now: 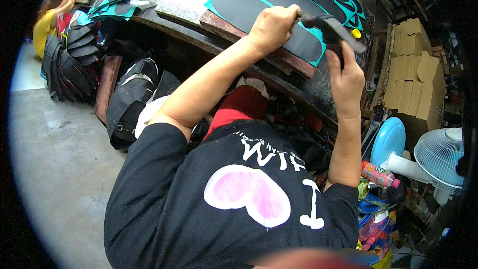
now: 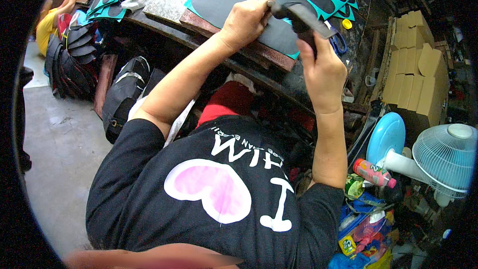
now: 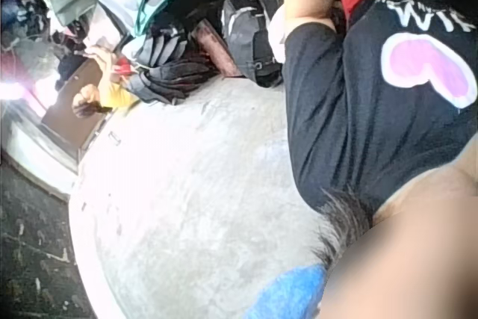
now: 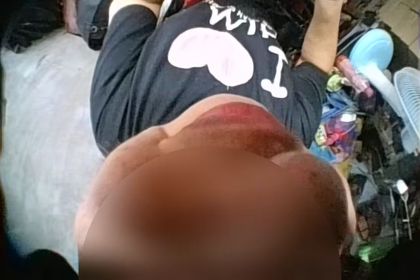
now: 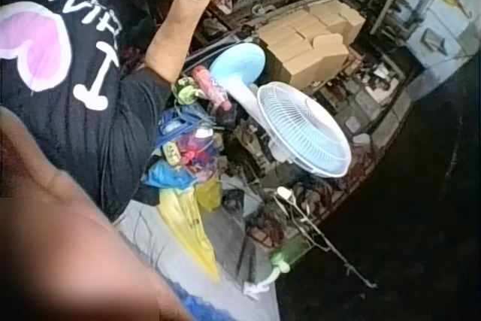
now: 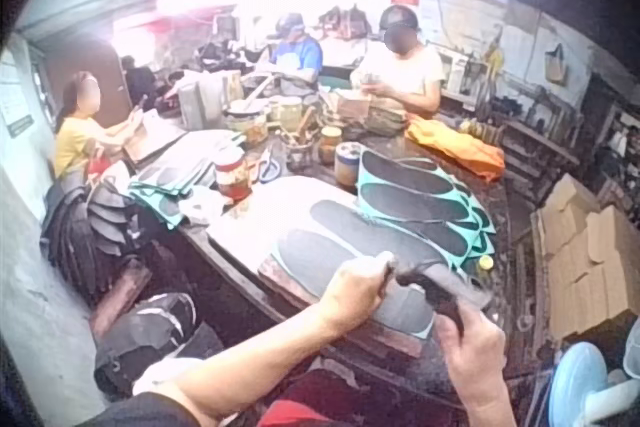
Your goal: The person uses a hammer to repeatedly strike a black shoe sole placed on a green template on a workbench. The left hand stabilizes the sole while the right hand swings the hammer. The person occasionally repositions the sole and continues hammering along its edges.
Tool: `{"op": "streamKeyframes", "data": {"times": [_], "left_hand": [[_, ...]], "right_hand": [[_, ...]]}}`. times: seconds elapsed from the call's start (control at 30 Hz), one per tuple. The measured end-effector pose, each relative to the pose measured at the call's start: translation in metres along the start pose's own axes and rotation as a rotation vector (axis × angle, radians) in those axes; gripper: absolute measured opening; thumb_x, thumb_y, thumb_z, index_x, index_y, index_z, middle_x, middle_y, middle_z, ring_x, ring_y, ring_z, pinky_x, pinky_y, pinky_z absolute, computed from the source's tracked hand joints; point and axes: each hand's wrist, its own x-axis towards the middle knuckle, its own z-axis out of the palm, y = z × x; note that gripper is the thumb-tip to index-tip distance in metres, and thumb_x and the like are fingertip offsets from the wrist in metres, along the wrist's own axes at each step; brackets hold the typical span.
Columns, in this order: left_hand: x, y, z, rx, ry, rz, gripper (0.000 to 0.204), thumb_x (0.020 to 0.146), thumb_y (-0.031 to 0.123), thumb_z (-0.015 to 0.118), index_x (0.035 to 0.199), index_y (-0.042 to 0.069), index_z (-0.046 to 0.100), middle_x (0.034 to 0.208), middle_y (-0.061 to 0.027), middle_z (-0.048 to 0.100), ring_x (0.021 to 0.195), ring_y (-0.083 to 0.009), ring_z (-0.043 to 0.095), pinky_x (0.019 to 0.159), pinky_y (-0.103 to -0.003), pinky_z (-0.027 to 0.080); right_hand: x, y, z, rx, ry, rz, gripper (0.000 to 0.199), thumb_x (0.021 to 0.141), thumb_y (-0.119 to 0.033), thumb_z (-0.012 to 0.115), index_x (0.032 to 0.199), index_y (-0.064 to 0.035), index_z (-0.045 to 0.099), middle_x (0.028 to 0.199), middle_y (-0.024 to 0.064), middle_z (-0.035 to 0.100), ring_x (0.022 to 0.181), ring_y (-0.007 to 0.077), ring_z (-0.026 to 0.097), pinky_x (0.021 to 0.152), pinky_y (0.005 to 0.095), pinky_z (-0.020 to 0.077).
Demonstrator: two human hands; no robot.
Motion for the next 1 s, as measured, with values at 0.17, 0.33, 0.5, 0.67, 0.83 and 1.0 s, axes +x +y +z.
{"op": "streamKeyframes", "data": {"times": [0.17, 0.33, 0.5, 0.67, 0.83, 1.0], "left_hand": [[0.002, -0.011, 0.003, -0.557, 0.043, -0.446, 0.014, 0.088, 0.01, 0.069, 0.095, 0.0, 0.062, 0.086, -0.0076, 0.071, 0.078, -0.0126, 0.068, 0.071, -0.027, 0.055], [0.0, -0.004, 0.001, -0.414, -0.037, -0.299, 0.014, 0.088, 0.01, 0.069, 0.096, 0.001, 0.062, 0.083, -0.0095, 0.071, 0.076, -0.0138, 0.069, 0.071, -0.027, 0.054], [-0.003, 0.01, 0.006, 0.062, -0.078, 0.111, 0.014, 0.086, 0.01, 0.068, 0.093, 0.004, 0.058, 0.08, -0.0196, 0.065, 0.077, -0.0372, 0.066, 0.065, -0.038, 0.053], [0.006, -0.007, 0.0, -0.803, 0.235, -0.58, 0.013, 0.09, 0.006, 0.062, 0.1, 0.0, 0.057, 0.083, -0.0091, 0.069, 0.074, -0.0134, 0.067, 0.063, -0.027, 0.055], [0.009, -0.027, -0.03, -0.944, 0.323, -0.48, 0.011, 0.094, 0.006, 0.059, 0.102, -0.002, 0.057, 0.096, -0.014, 0.068, 0.086, -0.0201, 0.069, 0.078, -0.032, 0.06], [0.008, -0.032, -0.04, -0.762, 0.174, -0.483, 0.011, 0.091, 0.007, 0.064, 0.098, 0.0, 0.06, 0.09, -0.0099, 0.069, 0.083, -0.0152, 0.069, 0.072, -0.028, 0.059]], "right_hand": [[-0.001, 0.008, -0.026, 0.22, 0.047, 0.203, 0.035, 0.095, -0.026, 0.063, 0.123, -0.0042, 0.059, 0.091, 0.0147, 0.068, 0.074, 0.022, 0.064, 0.068, 0.033, 0.0511], [-0.003, -0.014, -0.055, 0.449, 0.264, -0.01, 0.034, 0.096, -0.017, 0.061, 0.126, -0.0011, 0.055, 0.081, 0.0061, 0.065, 0.059, 0.0078, 0.054, 0.052, 0.0224, 0.043], [-0.005, 0.003, -0.013, -0.014, 0.088, -0.24, 0.036, 0.097, -0.022, 0.06, 0.125, -0.001, 0.057, 0.075, 0.0052, 0.06, 0.057, 0.008, 0.052, 0.051, 0.0228, 0.0417], [-0.018, 0.028, -0.004, 0.07, -0.067, 0.245, 0.042, 0.097, -0.027, 0.06, 0.131, -0.002, 0.055, 0.074, 0.0016, 0.057, 0.053, 0.0048, 0.048, 0.048, 0.0213, 0.0391], [-0.031, 0.028, -0.012, 0.271, -0.091, 0.423, 0.043, 0.097, -0.028, 0.061, 0.13, -0.0016, 0.055, 0.081, 0.0053, 0.059, 0.062, 0.0097, 0.052, 0.056, 0.0244, 0.0418], [-0.033, 0.024, -0.006, 0.161, -0.157, 0.387, 0.041, 0.096, -0.032, 0.061, 0.126, -0.0028, 0.058, 0.103, 0.0185, 0.07, 0.092, 0.0267, 0.069, 0.082, 0.0343, 0.0507]]}}
